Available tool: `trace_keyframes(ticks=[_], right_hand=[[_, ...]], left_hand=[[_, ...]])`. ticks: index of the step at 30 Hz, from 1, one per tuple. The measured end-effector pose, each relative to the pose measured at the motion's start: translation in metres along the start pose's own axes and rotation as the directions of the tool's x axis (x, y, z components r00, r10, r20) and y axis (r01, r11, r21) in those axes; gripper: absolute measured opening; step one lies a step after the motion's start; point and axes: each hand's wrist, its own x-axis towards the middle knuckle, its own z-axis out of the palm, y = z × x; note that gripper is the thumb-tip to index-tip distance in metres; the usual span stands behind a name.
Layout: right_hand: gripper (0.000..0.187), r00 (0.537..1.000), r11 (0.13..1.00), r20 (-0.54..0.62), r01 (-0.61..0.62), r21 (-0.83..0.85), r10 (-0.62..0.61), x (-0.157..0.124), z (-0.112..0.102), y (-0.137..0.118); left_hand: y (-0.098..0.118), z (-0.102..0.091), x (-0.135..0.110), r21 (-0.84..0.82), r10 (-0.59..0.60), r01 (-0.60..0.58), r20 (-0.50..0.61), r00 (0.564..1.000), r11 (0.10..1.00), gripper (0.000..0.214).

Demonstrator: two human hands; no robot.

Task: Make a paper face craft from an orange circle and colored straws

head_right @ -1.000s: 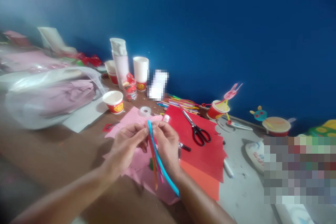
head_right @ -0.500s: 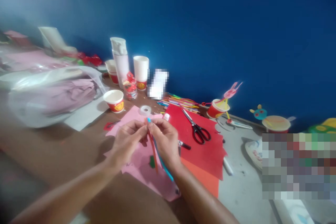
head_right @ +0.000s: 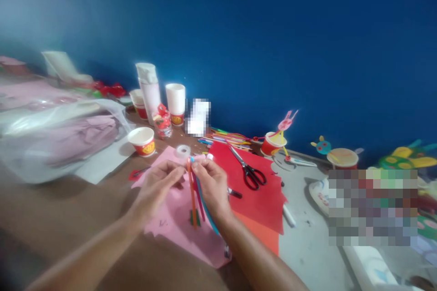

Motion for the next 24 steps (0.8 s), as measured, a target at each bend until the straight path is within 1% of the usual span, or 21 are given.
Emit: trace_keyframes(ticks=[2,5,7,11,14,16,20,24], right_hand=[[0.014,0.999,0.999,0.011,0.035,0.009,-0.035,-0.001,0.001,-0.002],[0.013,0.999,0.999,0.035,0.037,0.035,-0.038,-0.003,0.002,-0.003],[0.013,0.998,0.998,0.039,0.042,0.037,-0.043,-0.004,0.002,-0.002],[0.013,0.997,0.997,0.022,0.071,-0.024,-0.07,-0.005,0.002,0.001],[0.014,0.997,0.996,0.01,0.081,-0.042,-0.081,-0.006,0.003,0.005],[0.014,0.996,0.996,0.023,0.088,-0.03,-0.088,-0.007,0.005,0.007],[0.013,0.996,0.996,0.035,0.086,-0.007,-0.086,-0.008,0.007,0.01],[0.014,0.996,0.997,0.045,0.074,-0.021,-0.073,-0.008,0.008,0.014]], left_hand=[[0.007,-0.002,0.002,-0.069,0.018,-0.012,0.08,0.997,0.998,0.02],[0.014,-0.001,0.004,-0.135,0.028,0.005,0.242,0.97,0.991,0.025],[0.016,0.001,0.004,-0.147,0.044,-0.005,0.263,0.964,0.989,0.024],[0.015,0.004,0.005,-0.144,0.085,-0.06,0.175,0.981,0.988,0.021],[0.015,0.004,0.005,-0.116,0.079,-0.07,0.083,0.993,0.991,0.016],[0.015,0.004,0.004,-0.11,0.073,-0.068,0.043,0.996,0.992,0.013],[0.011,0.003,0.003,-0.17,0.061,-0.057,0.017,0.998,0.984,0.008],[0.004,0.001,0.005,-0.201,0.044,-0.038,0.024,0.999,0.979,0.009]])
